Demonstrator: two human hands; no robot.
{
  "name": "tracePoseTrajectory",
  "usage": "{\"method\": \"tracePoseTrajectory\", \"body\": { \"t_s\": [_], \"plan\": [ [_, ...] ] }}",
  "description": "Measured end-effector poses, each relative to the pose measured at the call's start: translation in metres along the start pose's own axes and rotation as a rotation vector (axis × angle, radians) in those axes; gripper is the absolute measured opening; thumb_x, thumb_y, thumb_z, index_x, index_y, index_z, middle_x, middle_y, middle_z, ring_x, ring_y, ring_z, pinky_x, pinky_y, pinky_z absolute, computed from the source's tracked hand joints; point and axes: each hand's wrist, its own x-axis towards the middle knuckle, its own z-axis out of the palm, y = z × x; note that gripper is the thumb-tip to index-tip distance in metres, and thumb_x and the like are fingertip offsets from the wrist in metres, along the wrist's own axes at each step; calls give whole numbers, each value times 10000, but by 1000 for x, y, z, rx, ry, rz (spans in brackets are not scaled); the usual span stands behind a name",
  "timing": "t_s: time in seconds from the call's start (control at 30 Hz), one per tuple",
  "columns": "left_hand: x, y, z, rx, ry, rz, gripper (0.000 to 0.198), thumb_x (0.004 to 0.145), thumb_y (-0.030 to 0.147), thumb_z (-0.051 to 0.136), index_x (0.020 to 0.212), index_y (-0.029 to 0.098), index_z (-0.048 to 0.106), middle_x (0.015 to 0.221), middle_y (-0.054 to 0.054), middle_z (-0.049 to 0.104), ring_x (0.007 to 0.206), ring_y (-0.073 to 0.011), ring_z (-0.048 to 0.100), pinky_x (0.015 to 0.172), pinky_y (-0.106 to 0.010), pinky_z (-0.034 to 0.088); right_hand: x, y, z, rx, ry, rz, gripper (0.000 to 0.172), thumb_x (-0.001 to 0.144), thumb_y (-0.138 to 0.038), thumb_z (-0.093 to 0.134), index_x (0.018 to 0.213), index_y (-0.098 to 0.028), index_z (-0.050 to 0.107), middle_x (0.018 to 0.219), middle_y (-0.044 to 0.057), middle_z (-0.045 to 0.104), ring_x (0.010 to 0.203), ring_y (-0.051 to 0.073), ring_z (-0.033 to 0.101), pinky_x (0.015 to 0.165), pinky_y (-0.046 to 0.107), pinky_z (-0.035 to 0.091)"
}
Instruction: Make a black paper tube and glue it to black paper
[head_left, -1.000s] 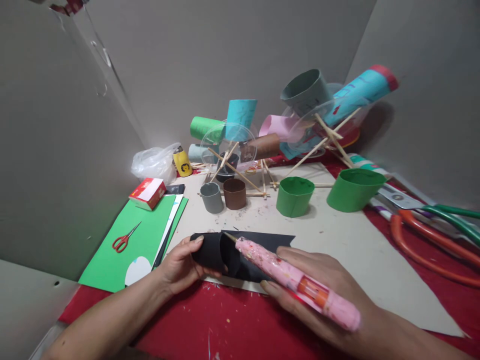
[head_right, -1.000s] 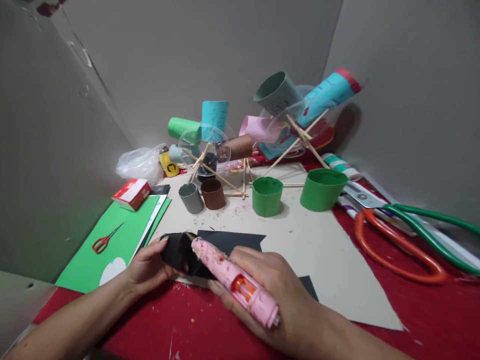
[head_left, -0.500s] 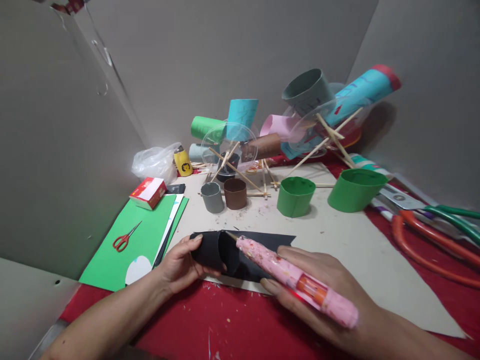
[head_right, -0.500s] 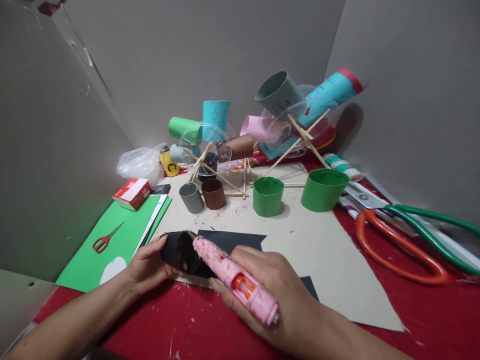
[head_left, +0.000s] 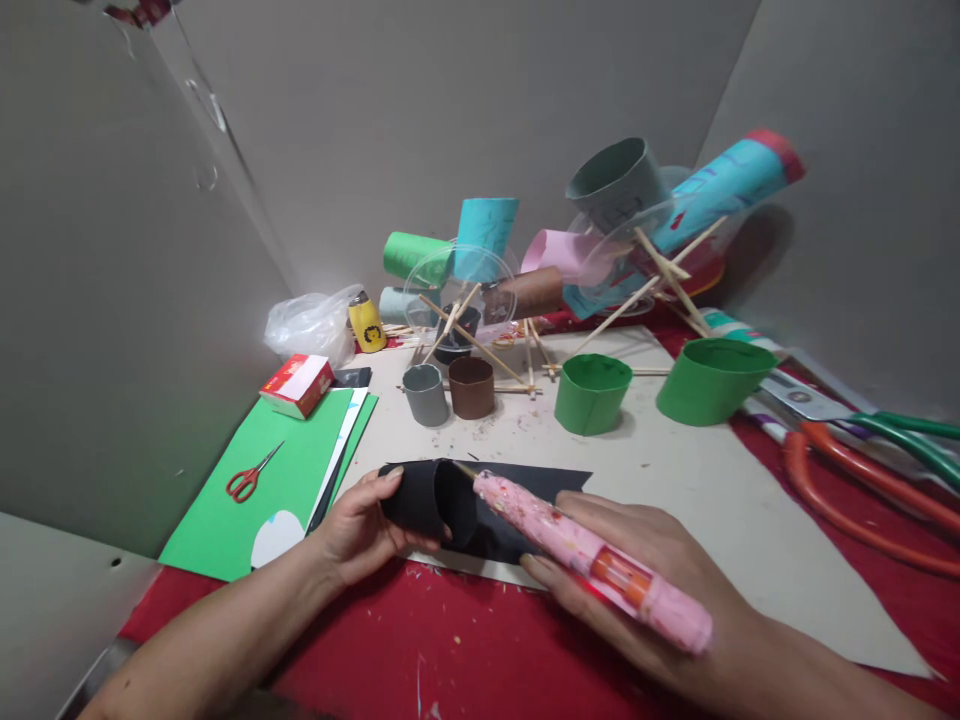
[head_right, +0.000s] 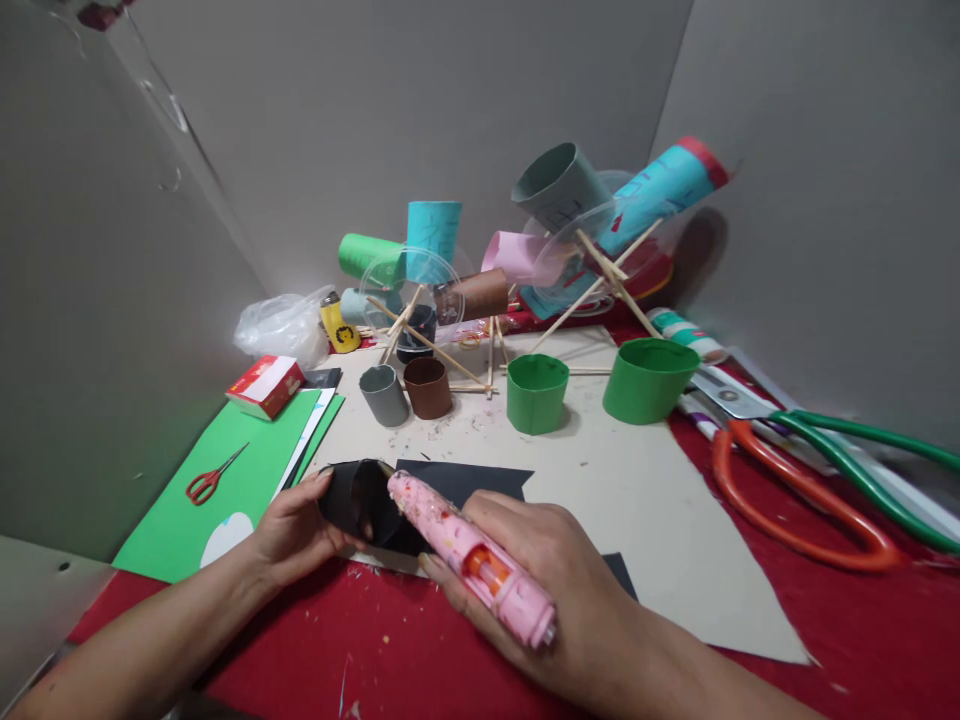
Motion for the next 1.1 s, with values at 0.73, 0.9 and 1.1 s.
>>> {"method": "tracePoseTrajectory", "body": {
  "t_s": [0.73, 0.9, 1.1],
  "plan": [
    [0, 1, -2, -29, 19, 10, 313, 871, 299, 664, 1090, 77, 695, 889, -116, 759, 773, -251, 741, 657, -344, 616, -2, 2, 0, -19, -18, 26, 225, 922, -236, 537, 723, -235, 433, 590, -43, 481, 465, 108, 451, 442, 261, 345],
    [0, 1, -2, -32, 16, 2, 318, 856, 309, 677, 1071, 76, 699, 879, -120, 759, 783, -260, 737, 662, -343, 605, -2, 2, 1, -31, -3, 23, 237, 924, -244, 543, 716, -234, 431, 585, -46, 470, 457, 104, 444, 441, 257, 336],
    [-1, 2, -1, -43, 29, 3, 298, 848, 301, 688, 1056, 89, 712, 877, -114, 765, 777, -261, 741, 669, -349, 610, -2, 3, 1, -36, -4, 23, 231, 926, -258, 543, 724, -235, 435, 587, -44, 475, 454, 106, 451, 433, 254, 337]
  ]
}}
